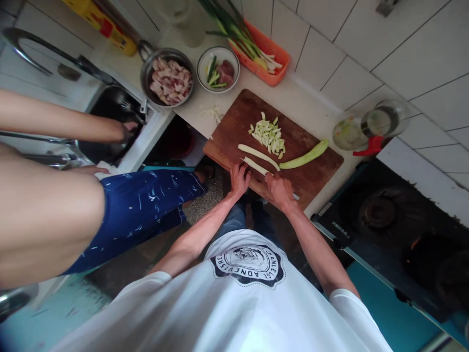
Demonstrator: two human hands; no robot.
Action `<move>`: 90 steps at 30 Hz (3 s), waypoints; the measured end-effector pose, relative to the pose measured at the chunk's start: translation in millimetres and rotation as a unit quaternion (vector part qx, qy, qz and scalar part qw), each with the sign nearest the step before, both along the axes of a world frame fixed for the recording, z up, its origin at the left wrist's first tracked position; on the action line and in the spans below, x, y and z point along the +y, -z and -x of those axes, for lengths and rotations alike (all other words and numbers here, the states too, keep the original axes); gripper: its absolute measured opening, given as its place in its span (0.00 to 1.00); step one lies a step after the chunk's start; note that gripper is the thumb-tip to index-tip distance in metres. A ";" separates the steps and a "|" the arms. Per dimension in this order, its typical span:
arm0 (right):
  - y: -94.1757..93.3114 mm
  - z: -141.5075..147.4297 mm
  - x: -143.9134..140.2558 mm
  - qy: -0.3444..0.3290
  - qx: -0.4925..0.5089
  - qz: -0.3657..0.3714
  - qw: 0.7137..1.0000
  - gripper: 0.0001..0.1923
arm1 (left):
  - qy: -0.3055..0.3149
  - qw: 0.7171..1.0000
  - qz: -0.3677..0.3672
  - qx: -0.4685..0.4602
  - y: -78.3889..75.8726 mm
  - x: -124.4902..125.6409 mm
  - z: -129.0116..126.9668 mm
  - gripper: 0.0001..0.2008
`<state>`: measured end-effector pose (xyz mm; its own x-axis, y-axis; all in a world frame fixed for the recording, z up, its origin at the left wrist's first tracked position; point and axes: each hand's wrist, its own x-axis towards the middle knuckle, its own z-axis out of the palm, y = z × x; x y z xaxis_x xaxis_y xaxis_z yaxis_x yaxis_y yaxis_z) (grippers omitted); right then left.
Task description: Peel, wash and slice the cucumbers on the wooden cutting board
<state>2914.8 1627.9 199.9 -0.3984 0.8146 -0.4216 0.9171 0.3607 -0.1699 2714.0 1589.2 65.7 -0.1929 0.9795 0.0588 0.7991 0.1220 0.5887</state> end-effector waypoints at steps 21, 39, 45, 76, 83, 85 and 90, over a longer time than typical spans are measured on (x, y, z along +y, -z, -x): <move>22.9 -115.2 -119.5 0.304 0.106 -0.007 0.947 0.24 | 0.253 0.966 0.027 0.050 -19.3 1.0 -46.8 0.26; 26.7 -94.5 -116.6 0.300 0.107 0.000 0.948 0.24 | 0.182 0.981 0.025 0.058 -14.9 8.2 1.9 0.23; 32.1 -97.6 -123.3 0.312 0.118 0.007 0.943 0.25 | 0.233 0.970 0.032 0.062 -20.0 -0.3 -24.1 0.25; 33.2 -71.4 -121.0 0.284 0.109 0.026 0.952 0.21 | 0.150 0.986 0.015 0.069 -14.7 16.1 26.3 0.22; 28.0 -68.9 -110.6 0.263 0.097 0.015 0.960 0.20 | 0.145 0.987 0.016 0.071 -13.0 15.0 29.1 0.24; 26.6 -69.6 -108.7 0.260 0.090 0.013 0.961 0.20 | 0.145 0.987 0.013 0.070 -11.9 14.5 28.8 0.24; 24.4 -70.0 -106.7 0.255 0.078 0.012 0.964 0.19 | 0.150 0.986 0.011 0.066 -7.6 12.9 29.7 0.25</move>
<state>2984.8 1521.3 175.6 -0.0090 0.9119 -0.4102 0.9364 -0.1362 -0.3233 2684.4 1602.1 73.3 0.1131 0.9927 0.0413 0.8709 -0.1190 0.4769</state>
